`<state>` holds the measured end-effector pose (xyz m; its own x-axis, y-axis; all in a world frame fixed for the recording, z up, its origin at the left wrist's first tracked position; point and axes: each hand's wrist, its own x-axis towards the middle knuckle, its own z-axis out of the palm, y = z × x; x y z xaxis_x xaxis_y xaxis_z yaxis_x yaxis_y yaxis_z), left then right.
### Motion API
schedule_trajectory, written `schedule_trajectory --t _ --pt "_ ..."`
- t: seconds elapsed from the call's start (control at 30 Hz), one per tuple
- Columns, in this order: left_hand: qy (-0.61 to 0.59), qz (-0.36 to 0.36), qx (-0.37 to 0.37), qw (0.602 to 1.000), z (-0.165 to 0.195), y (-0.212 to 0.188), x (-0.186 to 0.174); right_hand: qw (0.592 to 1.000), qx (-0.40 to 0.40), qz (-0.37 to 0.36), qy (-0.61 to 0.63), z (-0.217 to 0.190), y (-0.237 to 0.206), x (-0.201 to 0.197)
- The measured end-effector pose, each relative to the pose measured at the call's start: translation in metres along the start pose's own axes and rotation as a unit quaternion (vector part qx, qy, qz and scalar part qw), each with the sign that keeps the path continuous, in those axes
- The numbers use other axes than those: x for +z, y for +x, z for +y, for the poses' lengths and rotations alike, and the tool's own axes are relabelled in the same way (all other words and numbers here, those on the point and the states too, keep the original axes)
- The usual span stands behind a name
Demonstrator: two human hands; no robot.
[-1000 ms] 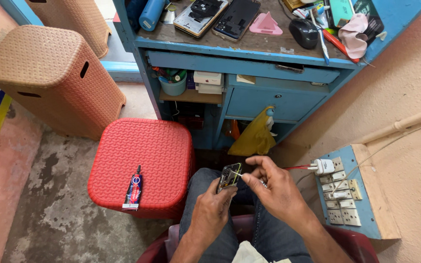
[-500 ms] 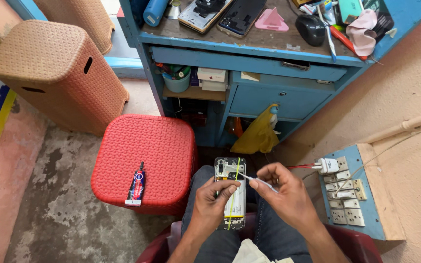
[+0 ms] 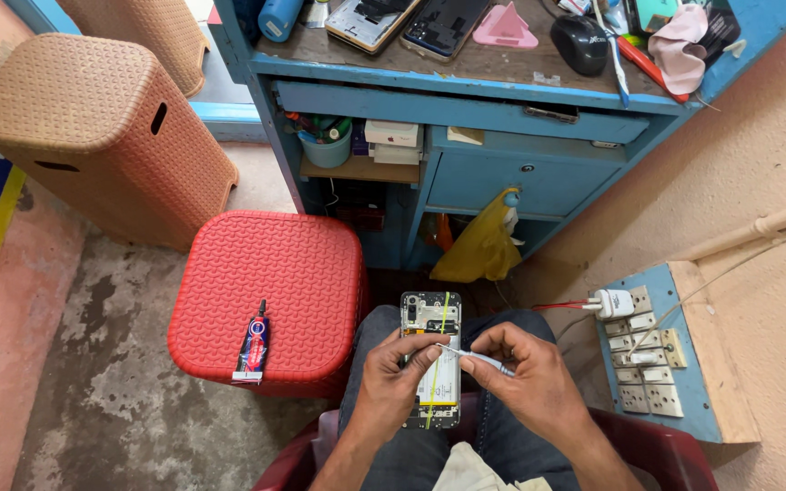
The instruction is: The person sits on a chair with a disassembled smartphone on their lap and uses a screwdriver to work on the phone's internal components. They reposition the phone repeatedly, apply adhesive from a tube resting on a nearby stool, and later press and align the phone's back cover into place by hand.
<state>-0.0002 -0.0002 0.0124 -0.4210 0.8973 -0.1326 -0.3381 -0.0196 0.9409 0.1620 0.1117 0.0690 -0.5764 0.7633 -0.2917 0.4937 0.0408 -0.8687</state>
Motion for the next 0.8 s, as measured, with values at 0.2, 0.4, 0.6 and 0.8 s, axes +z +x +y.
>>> schedule_trajectory --t 0.2,0.4,0.6,0.8 --pt "-0.016 0.011 -0.021 1.0 0.0006 0.0001 0.0002 1.0 -0.016 0.002 0.023 -0.0012 0.0 0.0019" --pt "-0.036 0.017 -0.042 0.998 -0.0015 0.0006 -0.0014 1.0 -0.02 0.008 -0.007 -0.005 -0.0013 0.0031" --pt "-0.027 0.019 -0.015 0.999 -0.0033 0.0 -0.0009 0.999 -0.04 0.01 -0.016 -0.0066 -0.0034 0.0052" --pt "-0.029 0.021 -0.018 0.999 -0.0037 -0.0012 -0.0005 0.997 -0.043 0.02 -0.054 -0.007 -0.0039 0.0041"
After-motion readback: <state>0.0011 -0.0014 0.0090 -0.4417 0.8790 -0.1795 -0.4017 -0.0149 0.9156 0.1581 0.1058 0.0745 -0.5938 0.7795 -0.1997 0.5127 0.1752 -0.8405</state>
